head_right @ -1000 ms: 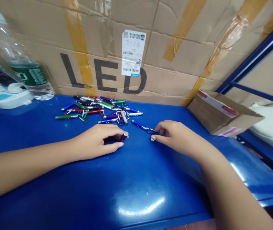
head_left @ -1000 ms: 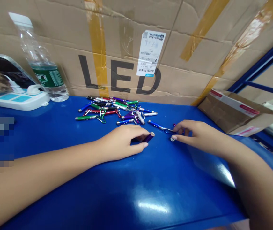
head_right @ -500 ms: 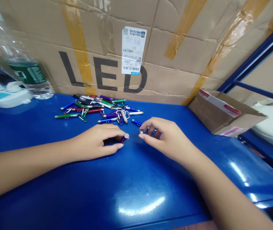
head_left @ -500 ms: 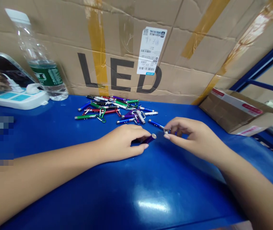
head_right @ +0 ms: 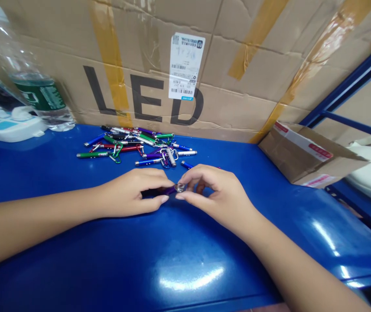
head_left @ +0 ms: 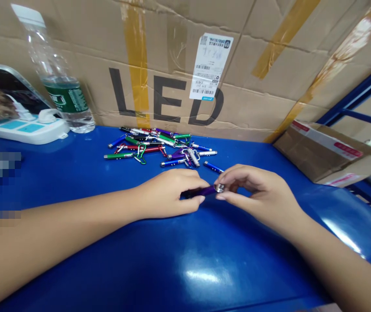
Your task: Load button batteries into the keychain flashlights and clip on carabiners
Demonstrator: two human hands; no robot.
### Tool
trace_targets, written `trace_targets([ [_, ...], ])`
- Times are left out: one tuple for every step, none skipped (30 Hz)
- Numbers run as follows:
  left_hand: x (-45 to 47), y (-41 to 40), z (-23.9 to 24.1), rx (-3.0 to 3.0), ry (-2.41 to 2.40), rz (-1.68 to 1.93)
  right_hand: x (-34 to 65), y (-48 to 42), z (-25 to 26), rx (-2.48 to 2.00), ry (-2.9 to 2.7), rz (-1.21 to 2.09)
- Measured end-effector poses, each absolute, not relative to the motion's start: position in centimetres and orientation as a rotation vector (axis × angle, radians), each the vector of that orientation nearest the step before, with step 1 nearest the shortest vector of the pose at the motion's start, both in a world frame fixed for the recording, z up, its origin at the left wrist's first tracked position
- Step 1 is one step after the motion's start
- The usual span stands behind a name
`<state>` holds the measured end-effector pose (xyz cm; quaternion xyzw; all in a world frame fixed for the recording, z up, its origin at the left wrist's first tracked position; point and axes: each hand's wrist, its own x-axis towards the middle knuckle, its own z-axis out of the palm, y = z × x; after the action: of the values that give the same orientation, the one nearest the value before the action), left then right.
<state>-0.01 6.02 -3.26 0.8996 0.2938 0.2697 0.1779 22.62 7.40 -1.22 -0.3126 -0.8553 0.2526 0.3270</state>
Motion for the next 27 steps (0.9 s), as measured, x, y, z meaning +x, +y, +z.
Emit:
trace_targets([
  [-0.01,6.04,-3.27,2.543,0.830,0.757,22.58,7.37,-1.23,-0.820,-2.239,0.661],
  [-0.01,6.05,-3.28,2.542,0.829,0.749,22.53,7.35,-1.23,-0.824,-2.238,0.655],
  [-0.01,6.06,-3.29,2.541,0.826,0.741,22.48,7.33,-1.21,-0.832,-2.243,0.645],
  [-0.01,6.08,-3.31,2.541,0.821,0.733,22.44,7.31,-1.17,-0.838,-2.253,0.633],
  [0.00,6.10,-3.34,2.544,0.815,0.722,22.41,7.30,-1.11,-0.839,-2.270,0.617],
  [0.00,6.12,-3.36,2.549,0.809,0.711,22.38,7.29,-1.03,-0.836,-2.294,0.598],
  [0.01,6.14,-3.40,2.555,0.802,0.700,22.37,7.28,-0.93,-0.833,-2.321,0.572],
  [0.01,6.17,-3.44,2.563,0.796,0.693,22.36,7.27,-0.81,-0.833,-2.349,0.542],
  [0.02,6.20,-3.49,2.571,0.792,0.689,22.36,7.27,-0.70,-0.835,-2.376,0.512],
  [0.02,6.22,-3.54,2.580,0.790,0.685,22.38,7.27,-0.60,-0.840,-2.402,0.483],
  [0.02,6.25,-3.59,2.588,0.789,0.685,22.41,7.27,-0.52,-0.847,-2.427,0.455],
  [0.01,6.27,-3.63,2.596,0.788,0.684,22.44,7.28,-0.46,-0.845,-2.446,0.428],
  [0.01,6.29,-3.67,2.601,0.791,0.682,22.49,7.29,-0.43,-0.835,-2.463,0.400],
  [0.00,6.30,-3.70,2.603,0.795,0.679,22.54,7.30,-0.42,-0.817,-2.478,0.366],
  [-0.01,6.30,-3.72,2.600,0.801,0.676,22.59,7.31,-0.43,-0.794,-2.489,0.328],
  [-0.01,6.30,-3.73,2.593,0.810,0.674,22.64,7.32,-0.44,-0.771,-2.499,0.288],
  [-0.02,6.30,-3.73,2.582,0.821,0.672,22.68,7.31,-0.47,-0.751,-2.507,0.249],
  [-0.02,6.30,-3.72,2.569,0.833,0.672,22.71,7.28,-0.49,-0.733,-2.516,0.212],
  [-0.02,6.30,-3.70,2.557,0.842,0.675,22.74,7.24,-0.52,-0.714,-2.523,0.177],
  [-0.02,6.30,-3.67,2.546,0.850,0.680,22.76,7.18,-0.54,-0.696,-2.528,0.146],
  [-0.01,6.30,-3.65,2.536,0.856,0.688,22.78,7.12,-0.58,-0.682,-2.530,0.120],
  [0.00,6.30,-3.62,2.527,0.862,0.698,22.81,7.05,-0.63,-0.669,-2.527,0.097],
  [0.00,6.30,-3.60,2.519,0.866,0.709,22.85,7.00,-0.68,-0.660,-2.522,0.080],
  [0.01,6.30,-3.59,2.513,0.869,0.721,22.89,6.96,-0.75,-0.656,-2.514,0.066],
  [0.01,6.30,-3.58,2.508,0.872,0.731,22.93,6.94,-0.81,-0.660,-2.507,0.059],
  [0.01,6.31,-3.57,2.507,0.874,0.736,22.96,6.93,-0.87,-0.670,-2.497,0.055],
  [0.01,6.31,-3.58,2.508,0.874,0.738,23.00,6.93,-0.91,-0.687,-2.485,0.053],
])
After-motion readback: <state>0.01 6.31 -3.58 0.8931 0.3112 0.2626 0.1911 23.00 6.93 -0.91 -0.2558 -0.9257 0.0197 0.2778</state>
